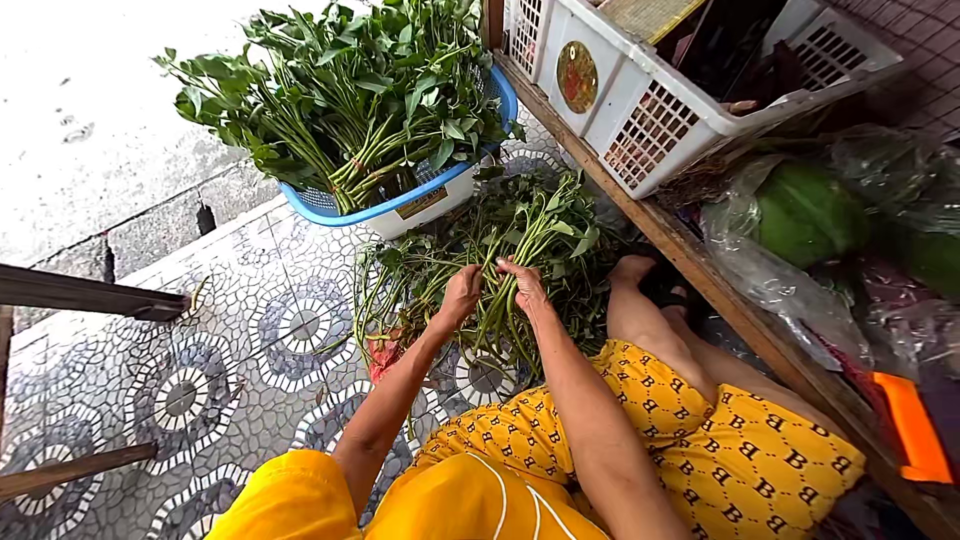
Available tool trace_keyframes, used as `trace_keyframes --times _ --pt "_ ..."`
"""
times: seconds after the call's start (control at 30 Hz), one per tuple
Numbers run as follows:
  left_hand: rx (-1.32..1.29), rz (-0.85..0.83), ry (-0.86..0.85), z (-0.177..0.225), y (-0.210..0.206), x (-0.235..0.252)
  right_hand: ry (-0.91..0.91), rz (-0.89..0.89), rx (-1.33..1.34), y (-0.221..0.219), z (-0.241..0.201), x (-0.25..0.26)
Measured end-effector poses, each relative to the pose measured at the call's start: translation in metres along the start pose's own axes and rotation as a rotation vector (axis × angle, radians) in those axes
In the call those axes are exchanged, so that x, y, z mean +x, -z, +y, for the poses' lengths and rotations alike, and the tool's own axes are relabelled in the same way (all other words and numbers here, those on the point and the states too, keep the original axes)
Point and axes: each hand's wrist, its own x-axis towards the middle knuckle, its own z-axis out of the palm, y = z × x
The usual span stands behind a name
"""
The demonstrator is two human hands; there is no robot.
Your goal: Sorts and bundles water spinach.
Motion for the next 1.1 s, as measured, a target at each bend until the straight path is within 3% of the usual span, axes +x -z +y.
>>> trace_keyframes --times 0.13,0.3,0.37,0.47,0.57,0.63,0.7,0.83,0.9,1.0,1.1 --pt "0.199 0.267 0.184 -0.027 0.046 -0.001 0.024 0.134 -0.013 0.007 -0.008 0.000" --pt "0.413 0.376 0.429 -0.102 0.092 0.015 0.014 0.290 0.018 0.010 -0.003 0.008" --pt "0.477 0.374 0.414 -0.115 0.080 0.026 0.015 0.333 0.059 0.009 0.000 0.010" --pt "0.427 0.161 0.274 -0.088 0.033 0.050 0.011 0.379 0.123 0.009 0.000 0.013" --pt "0.173 -0.032 0.415 -0.074 -0.020 0.079 0.018 0.413 0.150 0.011 -0.004 0.013" --pt "0.077 -0.037 0.502 -0.071 -0.043 0.092 0.026 0.428 0.153 0.013 -0.009 0.010" --pt "0.090 -0.002 0.448 -0.061 -0.050 0.098 0.030 0.443 0.159 0.013 -0.014 0.009" --pt "-0.022 0.107 0.173 -0.024 -0.033 0.104 0.007 0.444 0.194 0.012 -0.014 0.011" --pt "-0.067 0.142 0.255 -0.017 -0.023 0.116 -0.004 0.427 0.197 0.010 -0.008 0.010" --pt "-0.147 0.037 0.430 -0.050 -0.038 0.126 -0.008 0.413 0.185 0.009 -0.007 0.009" --pt "-0.144 -0.049 0.435 -0.066 -0.057 0.131 -0.013 0.403 0.182 0.012 -0.016 0.006"
